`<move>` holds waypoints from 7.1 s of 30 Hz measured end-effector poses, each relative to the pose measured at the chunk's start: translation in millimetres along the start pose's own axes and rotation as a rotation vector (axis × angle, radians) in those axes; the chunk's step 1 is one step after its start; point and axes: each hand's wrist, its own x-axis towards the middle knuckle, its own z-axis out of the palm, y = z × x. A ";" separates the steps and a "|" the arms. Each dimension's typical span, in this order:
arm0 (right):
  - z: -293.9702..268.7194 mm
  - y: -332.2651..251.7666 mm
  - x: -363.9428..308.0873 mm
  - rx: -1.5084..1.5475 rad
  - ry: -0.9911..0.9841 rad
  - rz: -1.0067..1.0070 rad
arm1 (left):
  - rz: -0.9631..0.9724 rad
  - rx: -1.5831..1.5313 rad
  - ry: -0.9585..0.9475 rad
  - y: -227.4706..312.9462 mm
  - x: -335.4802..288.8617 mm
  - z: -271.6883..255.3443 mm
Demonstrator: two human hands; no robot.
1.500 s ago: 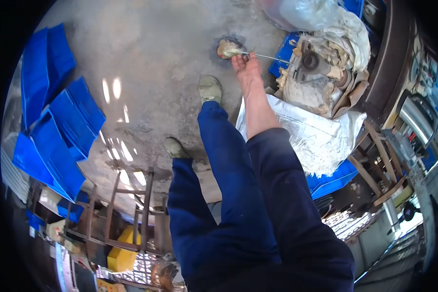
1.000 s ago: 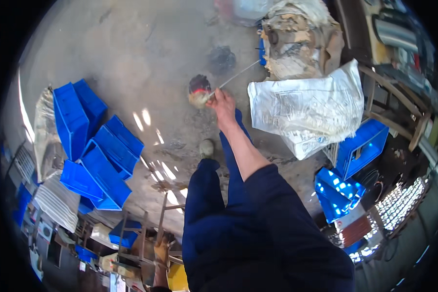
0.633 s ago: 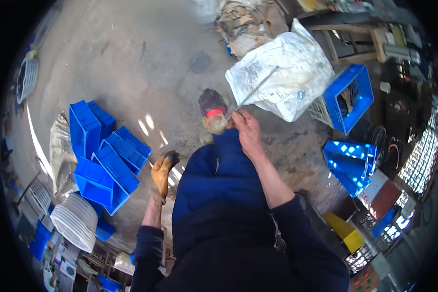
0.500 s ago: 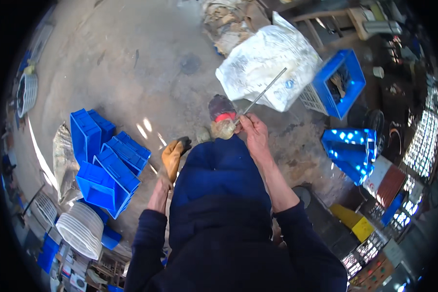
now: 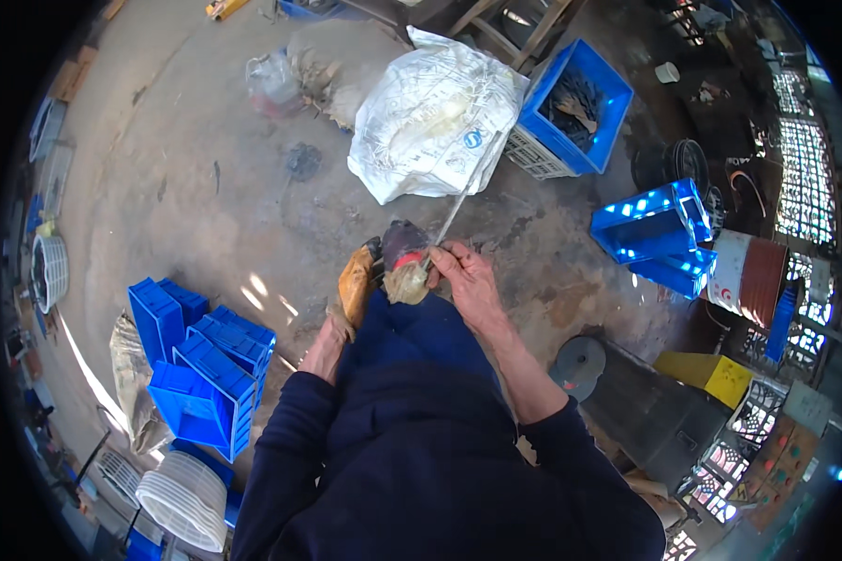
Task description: Cleaning a machinery shaft with a cloth, applying lubricant, and then mounting a heavy mechanical assembly onto the shaft.
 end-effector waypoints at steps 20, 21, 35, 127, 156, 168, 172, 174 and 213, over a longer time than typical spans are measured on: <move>8.8 -8.9 -38.6 -0.297 -0.156 -0.296 | -0.129 -0.536 -0.218 64.5 -22.6 39.6; 13.8 -13.4 -39.6 -0.320 -0.155 -0.304 | -0.158 -0.476 -0.175 70.0 -23.6 37.8; 46.6 -22.5 -25.9 -0.129 -0.055 -0.178 | -0.113 -0.511 -0.211 50.4 7.5 -7.7; -1175.5 -400.9 355.8 -0.727 1.057 -0.544 | 0.656 0.705 -0.566 271.2 599.7 1304.1; -1695.7 -646.7 623.3 -0.236 0.819 -0.685 | 0.219 0.597 -0.414 301.7 1071.5 1521.9; -1905.0 -695.1 732.2 -0.175 0.798 -0.479 | -0.277 0.740 0.122 262.3 1113.8 1433.6; -1925.2 -689.8 751.8 -0.169 0.800 -0.481 | -0.281 0.726 0.126 261.7 1131.2 1426.0; -1929.9 -687.1 756.6 -0.182 0.830 -0.489 | -0.293 0.735 0.019 269.0 1146.5 1436.9; -1932.0 -690.8 773.2 -0.228 1.088 -0.485 | -0.302 0.622 -0.071 296.6 1182.9 1497.9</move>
